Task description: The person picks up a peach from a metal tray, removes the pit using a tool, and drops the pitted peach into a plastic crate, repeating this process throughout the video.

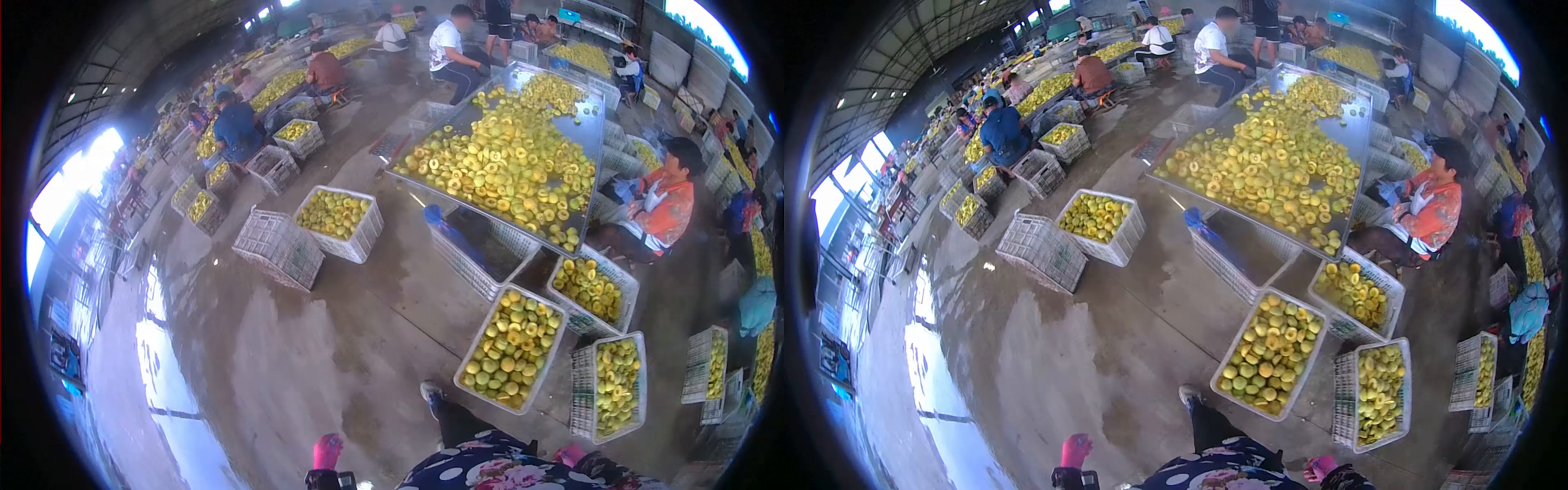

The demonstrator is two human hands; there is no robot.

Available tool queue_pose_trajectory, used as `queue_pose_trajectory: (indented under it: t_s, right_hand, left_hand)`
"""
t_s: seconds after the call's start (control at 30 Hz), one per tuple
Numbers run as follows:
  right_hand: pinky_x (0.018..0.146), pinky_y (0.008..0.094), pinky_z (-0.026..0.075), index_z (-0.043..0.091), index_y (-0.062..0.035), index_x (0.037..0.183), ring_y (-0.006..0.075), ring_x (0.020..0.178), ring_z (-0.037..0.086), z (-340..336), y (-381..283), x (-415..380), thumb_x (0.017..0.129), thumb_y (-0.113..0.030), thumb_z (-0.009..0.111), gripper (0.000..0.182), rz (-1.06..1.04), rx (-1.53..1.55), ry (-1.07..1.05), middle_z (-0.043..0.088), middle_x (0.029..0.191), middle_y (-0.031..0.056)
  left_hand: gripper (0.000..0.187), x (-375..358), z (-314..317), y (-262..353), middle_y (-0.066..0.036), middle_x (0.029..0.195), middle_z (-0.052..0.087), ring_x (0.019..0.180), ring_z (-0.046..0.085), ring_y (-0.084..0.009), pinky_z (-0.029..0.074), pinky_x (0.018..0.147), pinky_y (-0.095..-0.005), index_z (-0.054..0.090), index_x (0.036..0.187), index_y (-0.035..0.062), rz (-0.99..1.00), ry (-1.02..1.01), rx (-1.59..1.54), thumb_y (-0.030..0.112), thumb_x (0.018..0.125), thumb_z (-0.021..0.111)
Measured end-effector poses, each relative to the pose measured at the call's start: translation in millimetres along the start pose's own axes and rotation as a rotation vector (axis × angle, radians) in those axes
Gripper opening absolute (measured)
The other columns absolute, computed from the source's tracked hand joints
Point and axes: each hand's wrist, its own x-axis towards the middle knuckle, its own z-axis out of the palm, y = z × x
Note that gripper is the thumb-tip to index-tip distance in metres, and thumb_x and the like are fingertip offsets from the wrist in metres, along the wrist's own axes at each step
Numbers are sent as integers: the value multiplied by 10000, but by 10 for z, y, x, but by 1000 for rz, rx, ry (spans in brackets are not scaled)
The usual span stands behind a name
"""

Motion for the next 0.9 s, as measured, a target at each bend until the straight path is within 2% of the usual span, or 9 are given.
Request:
queue_pose_trajectory:
  t_s: [0.13, 0.27, 0.33, 0.37, 0.57, 0.6, 0.67, 0.77, 0.9]
  right_hand:
    - [640, 434, 483, 551, -70, 935, 271, 737, 617, 1265, -1250, 721, 846, -244, 510, 199, -129, -210, -151, 623, 864, 142]
    - [610, 323, 506, 582, 10, 930, 223, 737, 626, 1598, -2043, 2173, 854, -108, 496, 165, -165, 376, -315, 635, 872, 160]
    - [581, 321, 488, 578, -5, 867, 227, 679, 609, 2022, -3612, 1331, 859, -209, 539, 209, -790, -367, -103, 606, 766, 120]
    - [665, 324, 514, 573, 0, 971, 220, 740, 625, 2206, -4083, 1158, 872, -248, 549, 268, -444, 278, -202, 628, 833, 115]
    - [645, 335, 526, 550, 5, 990, 244, 718, 629, 2365, -5200, 1424, 882, -205, 511, 239, -314, 340, 34, 620, 874, 131]
    - [596, 332, 521, 551, 13, 933, 237, 669, 618, 2318, -4942, 1675, 882, -176, 486, 206, -549, 182, 49, 601, 815, 124]
    - [513, 333, 493, 574, 5, 816, 226, 629, 604, 2382, -4673, 1788, 852, -133, 474, 175, -242, 413, 159, 584, 733, 123]
    - [504, 365, 488, 585, 8, 791, 250, 615, 606, 2661, -4696, 1626, 822, -179, 492, 211, -267, 31, 240, 604, 715, 139]
    - [522, 383, 497, 575, 12, 817, 265, 631, 609, 3008, -5091, 1740, 822, -184, 492, 213, -122, -124, 196, 604, 731, 155]
  left_hand:
    - [279, 1027, -291, 1266, -104, 900, 662, 774, 638, -219, 509, 704, -317, 624, 1039, 83, 391, 101, 304, 131, 765, 642]
    - [221, 1823, -396, 1654, -79, 846, 652, 711, 616, -132, 499, 612, -257, 617, 997, 25, 417, -5, 217, 42, 776, 615]
    - [212, 2145, -551, 1857, -79, 832, 652, 695, 613, -117, 499, 591, -247, 616, 995, 17, 401, -17, 368, 34, 783, 610]
    - [211, 2300, -599, 1972, -82, 829, 653, 693, 615, -117, 501, 590, -248, 617, 995, 19, 400, -4, 504, 41, 786, 610]
    - [219, 3767, -513, 2830, -125, 899, 652, 800, 637, -273, 514, 720, -363, 660, 936, 107, 387, -174, 506, 230, 760, 617]
    - [190, 4086, -506, 3026, -101, 857, 657, 753, 632, -224, 509, 671, -329, 663, 926, 90, 421, -169, 611, 195, 775, 615]
    - [135, 4732, -373, 3565, -53, 773, 667, 660, 622, -126, 498, 575, -262, 668, 907, 55, 503, -153, 797, 124, 806, 611]
    - [219, 5421, -184, 4709, -149, 860, 641, 786, 622, -308, 498, 694, -397, 651, 920, 101, 552, -277, 798, 248, 779, 571]
    - [223, 5669, 239, 6395, -169, 838, 638, 783, 620, -310, 484, 683, -386, 645, 918, 82, 705, -254, 804, 259, 799, 579]
